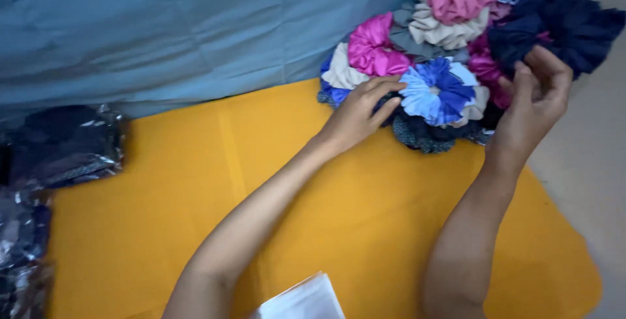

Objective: Packing colorful scrunchies into individual plastic bags at a workstation.

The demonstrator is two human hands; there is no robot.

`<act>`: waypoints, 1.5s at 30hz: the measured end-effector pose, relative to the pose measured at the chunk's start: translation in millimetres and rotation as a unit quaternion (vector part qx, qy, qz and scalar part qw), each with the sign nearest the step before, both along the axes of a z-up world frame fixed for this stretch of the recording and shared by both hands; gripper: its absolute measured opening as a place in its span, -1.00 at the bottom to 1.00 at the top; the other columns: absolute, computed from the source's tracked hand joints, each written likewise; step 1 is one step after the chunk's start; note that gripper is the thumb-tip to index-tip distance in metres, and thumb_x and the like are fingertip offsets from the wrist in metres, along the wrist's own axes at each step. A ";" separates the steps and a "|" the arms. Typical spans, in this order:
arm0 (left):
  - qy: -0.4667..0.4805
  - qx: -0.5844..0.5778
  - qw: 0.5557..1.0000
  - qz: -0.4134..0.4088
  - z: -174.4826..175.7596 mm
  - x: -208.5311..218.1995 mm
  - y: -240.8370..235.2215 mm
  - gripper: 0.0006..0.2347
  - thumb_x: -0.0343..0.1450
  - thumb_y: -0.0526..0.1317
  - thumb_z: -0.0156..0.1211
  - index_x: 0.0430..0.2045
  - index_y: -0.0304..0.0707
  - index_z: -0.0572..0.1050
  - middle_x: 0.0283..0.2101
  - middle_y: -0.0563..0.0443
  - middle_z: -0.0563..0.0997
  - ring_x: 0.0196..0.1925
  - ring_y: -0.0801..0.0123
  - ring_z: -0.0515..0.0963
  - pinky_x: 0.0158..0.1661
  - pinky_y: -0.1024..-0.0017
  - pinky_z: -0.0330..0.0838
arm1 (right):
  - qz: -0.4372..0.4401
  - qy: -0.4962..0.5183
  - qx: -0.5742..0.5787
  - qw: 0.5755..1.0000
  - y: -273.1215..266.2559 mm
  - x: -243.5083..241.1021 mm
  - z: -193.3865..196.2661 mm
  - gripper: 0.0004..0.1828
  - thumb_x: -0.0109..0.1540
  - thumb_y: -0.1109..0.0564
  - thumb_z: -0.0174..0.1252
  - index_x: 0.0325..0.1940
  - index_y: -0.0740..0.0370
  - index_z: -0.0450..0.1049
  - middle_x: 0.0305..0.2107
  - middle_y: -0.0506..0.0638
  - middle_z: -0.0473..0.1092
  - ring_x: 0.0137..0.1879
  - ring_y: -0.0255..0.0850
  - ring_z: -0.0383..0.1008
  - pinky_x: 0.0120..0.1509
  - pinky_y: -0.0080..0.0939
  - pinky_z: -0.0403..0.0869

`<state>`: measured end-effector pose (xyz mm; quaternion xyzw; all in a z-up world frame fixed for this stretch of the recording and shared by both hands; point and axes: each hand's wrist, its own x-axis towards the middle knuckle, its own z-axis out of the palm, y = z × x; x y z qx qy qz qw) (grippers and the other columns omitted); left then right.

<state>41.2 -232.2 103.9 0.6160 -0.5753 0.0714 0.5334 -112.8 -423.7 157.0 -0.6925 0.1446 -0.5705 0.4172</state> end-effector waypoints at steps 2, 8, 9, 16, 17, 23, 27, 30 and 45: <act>0.025 0.008 0.999 -0.033 9.6 -8.4 -25.1 -0.78 0.57 -0.20 -0.01 0.06 -0.21 0.45 0.16 -0.18 0.52 0.26 0.06 0.51 0.23 0.23 0.37 | -0.026 -0.012 -0.016 0.999 -23.3 -7.0 -12.3 -0.78 0.44 0.33 0.05 0.18 0.22 0.38 0.03 0.07 0.37 0.10 -0.24 0.41 0.03 -0.32 0.61; 0.145 -0.006 0.983 -0.110 14.0 -28.2 -123.6 -0.74 0.55 -0.22 0.03 0.14 -0.07 0.41 0.26 -0.08 0.44 0.33 0.16 0.50 0.13 0.33 0.55 | -0.150 -0.037 -0.068 0.986 -54.8 -19.0 -26.2 -0.67 0.29 0.42 0.03 0.12 0.23 0.39 0.00 0.10 0.28 0.02 -0.13 0.37 0.08 -0.19 0.46; 0.180 -0.007 0.976 -0.124 15.4 -29.8 -138.9 -0.71 0.55 -0.20 0.05 0.19 -0.04 0.37 0.29 -0.09 0.41 0.32 0.14 0.52 0.16 0.30 0.59 | -0.180 -0.027 -0.083 0.980 -56.6 -19.1 -26.8 -0.63 0.25 0.42 0.04 0.11 0.20 0.38 0.05 0.13 0.25 0.12 -0.06 0.39 0.29 -0.09 0.38; 0.232 0.004 0.971 -0.054 7.3 -17.2 -229.9 -0.66 0.42 -0.11 0.16 0.08 -0.09 0.47 0.24 -0.06 0.51 0.36 0.15 0.42 0.30 0.25 0.28 | -0.032 -0.089 0.077 0.993 -89.8 -21.6 -52.3 -0.48 0.31 0.39 0.03 0.35 0.15 0.24 0.15 0.21 0.38 0.00 -0.27 0.42 -0.09 -0.37 0.46; 0.289 0.008 0.955 -0.069 10.4 -17.6 -231.4 -0.64 0.40 -0.08 0.17 0.08 -0.08 0.48 0.26 -0.06 0.51 0.34 0.11 0.45 0.26 0.28 0.33 | -0.048 -0.069 0.102 0.991 -92.6 -21.9 -55.5 -0.46 0.34 0.32 0.09 0.40 0.15 0.21 0.19 0.22 0.35 0.06 -0.28 0.46 -0.02 -0.38 0.53; 0.448 -0.059 0.886 -0.103 14.5 -14.4 -230.0 -0.71 0.36 -0.14 0.25 -0.09 -0.26 0.54 0.08 -0.14 0.59 0.15 0.16 0.57 0.14 0.30 0.48 | -0.019 -0.071 0.228 0.971 -103.9 -24.6 -59.9 -0.12 0.34 0.19 0.26 0.62 0.22 -0.09 -0.05 -0.14 0.32 -0.03 -0.46 0.45 0.00 -0.46 0.60; 0.523 -0.105 0.840 -0.100 13.7 -14.0 -227.9 -0.57 0.24 -0.06 0.35 -0.13 -0.36 0.45 0.00 -0.30 0.58 0.11 0.07 0.58 0.12 0.27 0.45 | 0.010 -0.054 0.226 0.972 -87.5 -25.1 -46.4 -0.17 0.35 0.08 0.27 0.61 0.26 0.03 -0.11 -0.18 0.40 -0.09 -0.51 0.45 -0.10 -0.52 0.55; 0.637 -0.123 0.748 -0.138 34.1 -28.4 -218.8 -0.31 0.15 -0.19 0.38 0.18 -0.53 0.28 -0.08 -0.33 0.55 -0.05 0.11 0.60 0.02 0.30 0.50 | -0.002 -0.063 0.249 0.966 -89.0 -22.7 -46.6 -0.43 0.33 0.10 0.27 0.41 0.19 0.34 -0.33 -0.25 0.21 -0.23 -0.50 0.32 -0.15 -0.48 0.52; 0.537 -0.081 0.790 -0.285 19.3 -16.5 -172.3 -0.56 0.26 -0.45 0.32 0.03 -0.19 0.43 0.34 -0.44 0.33 0.18 0.13 0.49 -0.07 0.30 0.54 | 0.171 -0.172 0.179 0.953 -67.6 -20.8 -28.0 -0.60 0.32 0.43 0.03 0.21 0.18 0.30 0.17 0.06 0.29 0.25 -0.15 0.40 0.32 -0.15 0.54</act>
